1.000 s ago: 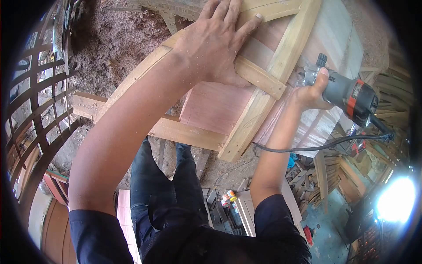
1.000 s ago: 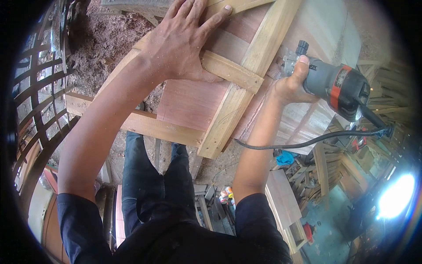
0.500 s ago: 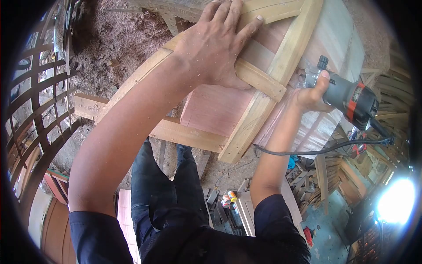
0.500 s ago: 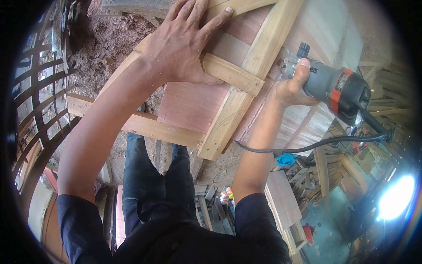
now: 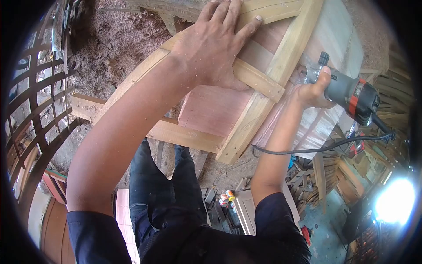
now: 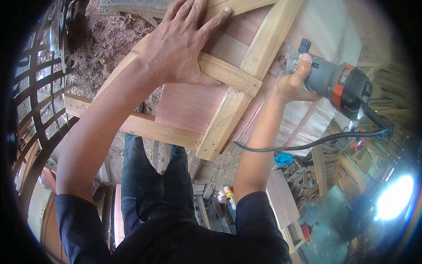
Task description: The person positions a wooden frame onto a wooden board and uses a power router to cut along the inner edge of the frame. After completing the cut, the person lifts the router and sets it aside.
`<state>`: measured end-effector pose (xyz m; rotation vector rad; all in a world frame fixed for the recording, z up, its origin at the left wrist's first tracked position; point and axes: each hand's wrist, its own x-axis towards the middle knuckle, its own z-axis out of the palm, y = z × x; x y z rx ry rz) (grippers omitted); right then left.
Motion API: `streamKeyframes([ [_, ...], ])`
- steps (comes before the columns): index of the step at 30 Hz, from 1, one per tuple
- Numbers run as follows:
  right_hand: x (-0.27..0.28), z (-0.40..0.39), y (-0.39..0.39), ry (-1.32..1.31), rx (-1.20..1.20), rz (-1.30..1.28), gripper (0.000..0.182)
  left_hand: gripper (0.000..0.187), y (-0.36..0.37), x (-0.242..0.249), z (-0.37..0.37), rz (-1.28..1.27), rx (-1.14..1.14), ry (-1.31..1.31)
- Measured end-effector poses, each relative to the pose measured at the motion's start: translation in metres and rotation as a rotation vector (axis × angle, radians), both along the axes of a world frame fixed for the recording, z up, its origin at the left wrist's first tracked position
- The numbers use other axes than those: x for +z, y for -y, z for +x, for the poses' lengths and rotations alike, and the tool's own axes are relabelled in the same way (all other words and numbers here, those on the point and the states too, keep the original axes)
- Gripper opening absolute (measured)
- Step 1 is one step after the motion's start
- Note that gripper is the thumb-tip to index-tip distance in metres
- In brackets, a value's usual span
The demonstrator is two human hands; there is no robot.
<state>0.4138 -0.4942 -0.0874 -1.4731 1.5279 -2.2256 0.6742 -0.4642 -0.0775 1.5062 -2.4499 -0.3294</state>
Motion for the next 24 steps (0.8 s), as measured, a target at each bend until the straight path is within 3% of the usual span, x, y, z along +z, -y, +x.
streamKeyframes([
  [4, 0.001, -0.003, 0.004, -0.029, -0.006, 0.037, 0.057, 0.135, 0.000, -0.002, 0.000, 0.000, 0.004, -0.005],
  [24, 0.003, -0.004, 0.022, -0.040, -0.006, 0.057, 0.051, 0.130, 0.002, -0.010, 0.000, -0.051, -0.003, -0.046],
])
